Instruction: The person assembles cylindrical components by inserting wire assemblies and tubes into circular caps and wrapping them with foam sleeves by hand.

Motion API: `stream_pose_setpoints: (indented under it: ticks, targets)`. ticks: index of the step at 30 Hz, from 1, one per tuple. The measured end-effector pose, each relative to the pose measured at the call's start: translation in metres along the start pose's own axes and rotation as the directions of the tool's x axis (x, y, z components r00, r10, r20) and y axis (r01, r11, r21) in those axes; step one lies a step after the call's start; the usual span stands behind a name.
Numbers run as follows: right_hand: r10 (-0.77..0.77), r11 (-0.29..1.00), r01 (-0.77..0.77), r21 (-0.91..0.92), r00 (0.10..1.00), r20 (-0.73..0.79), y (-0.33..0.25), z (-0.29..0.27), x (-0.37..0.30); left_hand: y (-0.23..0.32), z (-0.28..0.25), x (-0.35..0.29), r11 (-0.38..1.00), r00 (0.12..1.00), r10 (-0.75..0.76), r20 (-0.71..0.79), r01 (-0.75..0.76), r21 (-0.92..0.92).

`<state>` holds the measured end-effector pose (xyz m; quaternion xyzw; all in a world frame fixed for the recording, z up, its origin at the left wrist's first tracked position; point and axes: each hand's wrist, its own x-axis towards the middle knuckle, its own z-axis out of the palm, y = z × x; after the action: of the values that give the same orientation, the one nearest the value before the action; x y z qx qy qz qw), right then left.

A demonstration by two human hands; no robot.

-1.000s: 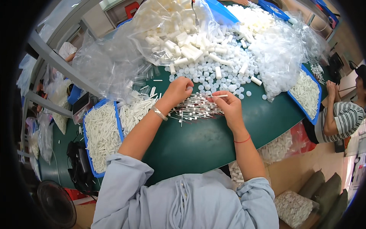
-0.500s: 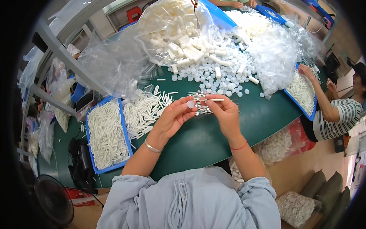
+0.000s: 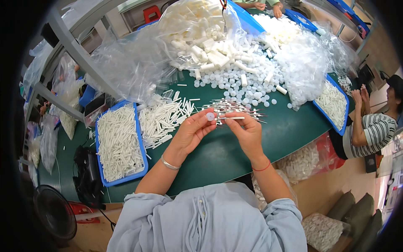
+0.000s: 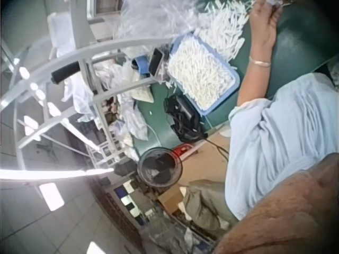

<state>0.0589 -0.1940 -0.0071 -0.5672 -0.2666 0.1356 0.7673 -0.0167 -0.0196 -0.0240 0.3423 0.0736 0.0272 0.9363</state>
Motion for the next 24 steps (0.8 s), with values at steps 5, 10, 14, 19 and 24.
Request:
stream_pose_setpoints:
  ticks: [5,10,14,19,24]
  targets:
    - [0.064,0.997,-0.064,0.032,0.998,-0.01,0.0048,-0.0003,0.0009,-0.0015,-0.0038,-0.0027,0.999,1.0,0.01,0.001,-0.01,0.031]
    - [0.087,0.995,-0.085,0.046,0.996,-0.03,0.0068,-0.0018,0.0025,-0.0018,-0.0049,-0.0048,0.997,1.0,0.023,-0.001,-0.023,0.077]
    - [0.072,0.996,-0.074,-0.047,0.996,-0.053,0.0034,-0.0001,-0.0015,-0.0028,-0.0029,-0.0055,0.975,0.997,0.067,-0.032,-0.059,0.213]
    - [-0.149,0.86,0.168,-0.482,0.986,0.078,-0.0011,0.0001,-0.0012,-0.0061,-0.0067,-0.0059,0.96,0.993,0.111,-0.028,-0.099,0.262]
    - [-0.144,0.884,0.153,-0.443,0.988,0.054,-0.0003,-0.0008,0.0011,-0.0035,-0.0056,-0.0082,0.978,0.996,0.077,-0.047,-0.066,0.2]
